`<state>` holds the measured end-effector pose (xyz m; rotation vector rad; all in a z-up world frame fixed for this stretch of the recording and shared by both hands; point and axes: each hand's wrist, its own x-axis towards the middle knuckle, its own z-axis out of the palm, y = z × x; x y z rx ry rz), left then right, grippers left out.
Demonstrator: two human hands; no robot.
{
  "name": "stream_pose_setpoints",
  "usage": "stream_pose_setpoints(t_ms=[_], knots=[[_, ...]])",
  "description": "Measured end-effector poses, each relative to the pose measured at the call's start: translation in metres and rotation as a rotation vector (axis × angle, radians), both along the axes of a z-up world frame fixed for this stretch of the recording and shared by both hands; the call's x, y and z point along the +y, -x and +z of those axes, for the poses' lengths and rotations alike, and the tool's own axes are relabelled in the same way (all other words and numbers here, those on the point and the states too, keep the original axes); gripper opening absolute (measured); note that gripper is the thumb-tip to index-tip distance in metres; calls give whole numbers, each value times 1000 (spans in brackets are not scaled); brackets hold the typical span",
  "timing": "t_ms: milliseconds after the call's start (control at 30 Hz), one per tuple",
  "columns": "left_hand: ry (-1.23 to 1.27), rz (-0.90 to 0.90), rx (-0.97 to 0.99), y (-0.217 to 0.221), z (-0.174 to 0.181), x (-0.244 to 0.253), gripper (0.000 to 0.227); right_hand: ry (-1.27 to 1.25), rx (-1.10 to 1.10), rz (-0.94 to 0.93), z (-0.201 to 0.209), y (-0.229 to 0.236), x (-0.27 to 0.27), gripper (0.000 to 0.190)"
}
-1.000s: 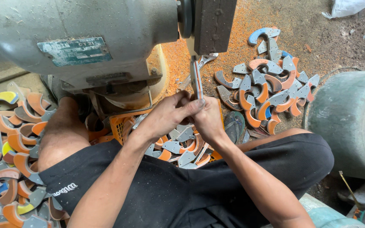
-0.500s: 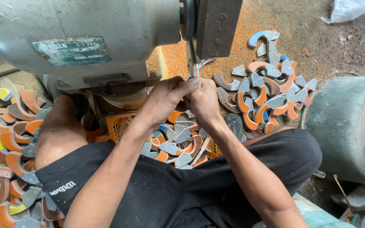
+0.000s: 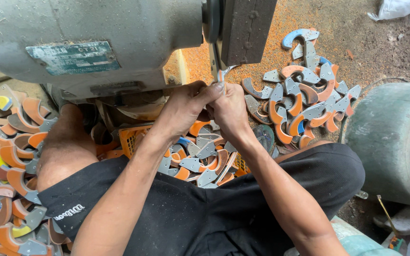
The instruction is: The person sits on the floor and repeatedly grinds the edges of curved metal climbing claws against a bench grinder. They pick each claw from a nearby orange crate, press it against the spinning wheel, and return it to the crate.
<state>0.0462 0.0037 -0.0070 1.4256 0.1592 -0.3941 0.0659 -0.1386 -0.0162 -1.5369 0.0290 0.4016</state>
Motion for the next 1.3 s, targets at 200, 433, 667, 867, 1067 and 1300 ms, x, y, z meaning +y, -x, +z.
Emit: stream_pose_setpoints(t_ms=[200, 433, 667, 867, 1067, 1300], knots=[[12, -5, -2, 1, 1, 1, 70, 35, -14, 11, 6, 1, 0, 29], [8, -5, 0, 0, 0, 1, 71, 61, 1, 2, 2, 1, -3, 30], [-169, -146, 39, 23, -16, 9, 63, -89, 263, 73, -19, 45, -11, 26], [-400, -46, -118, 51, -39, 30, 55, 143, -140, 710, -51, 83, -12, 56], [-864, -435, 122, 99, -49, 82, 33, 837, -215, 968, -123, 99, -19, 58], [-1245, -400, 582, 152, -65, 151, 45, 1214, -307, 1070, -189, 159, -40, 37]])
